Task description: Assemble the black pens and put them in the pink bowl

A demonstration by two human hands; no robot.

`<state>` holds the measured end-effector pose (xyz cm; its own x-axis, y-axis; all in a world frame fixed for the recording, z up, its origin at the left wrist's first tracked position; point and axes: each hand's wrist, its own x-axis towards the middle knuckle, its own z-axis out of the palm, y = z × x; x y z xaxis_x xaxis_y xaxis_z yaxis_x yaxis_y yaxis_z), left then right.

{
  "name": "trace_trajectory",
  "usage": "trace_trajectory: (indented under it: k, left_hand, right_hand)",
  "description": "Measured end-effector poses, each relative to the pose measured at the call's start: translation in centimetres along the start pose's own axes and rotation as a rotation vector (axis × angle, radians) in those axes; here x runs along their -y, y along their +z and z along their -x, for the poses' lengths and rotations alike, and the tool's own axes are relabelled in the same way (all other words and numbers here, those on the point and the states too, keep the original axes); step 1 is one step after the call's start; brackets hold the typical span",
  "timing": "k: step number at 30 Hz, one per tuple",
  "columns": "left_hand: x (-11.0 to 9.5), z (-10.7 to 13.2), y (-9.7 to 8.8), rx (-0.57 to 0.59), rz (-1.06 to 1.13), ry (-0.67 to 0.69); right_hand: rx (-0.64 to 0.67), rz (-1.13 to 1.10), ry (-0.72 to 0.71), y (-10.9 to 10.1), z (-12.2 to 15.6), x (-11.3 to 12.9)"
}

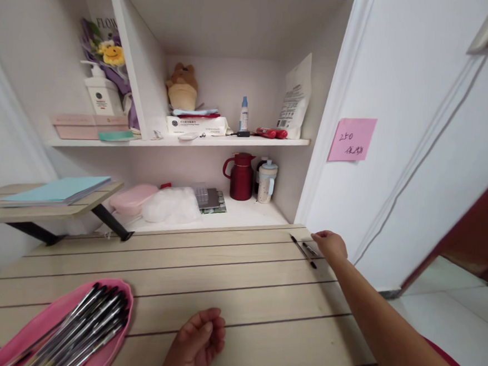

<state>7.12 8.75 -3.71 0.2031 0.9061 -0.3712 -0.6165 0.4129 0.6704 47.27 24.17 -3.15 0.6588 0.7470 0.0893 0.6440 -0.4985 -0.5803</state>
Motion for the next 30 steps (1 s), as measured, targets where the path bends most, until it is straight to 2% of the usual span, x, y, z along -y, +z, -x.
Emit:
trace_trajectory:
  k: [4,9,21,30]
  left_hand:
    - [0.1,0.1,0.2,-0.012,-0.008,0.015]
    - [0.1,0.3,0.4,-0.011,-0.007,0.026]
    - [-0.5,0.6,0.5,0.016,-0.034,-0.01]
    - [-0.4,0.8,0.7,0.027,-0.051,0.003]
  right_hand:
    - [0.078,0.034,-0.064,-0.7,0.4,-1.4]
    - [0.157,0.11,-0.108,-0.2,1.4,-1.9]
    - [0.106,0.108,-0.072,0.5,2.1,-0.9]
    - [0.134,-0.066,-0.074,-0.2,3.2,-3.6]
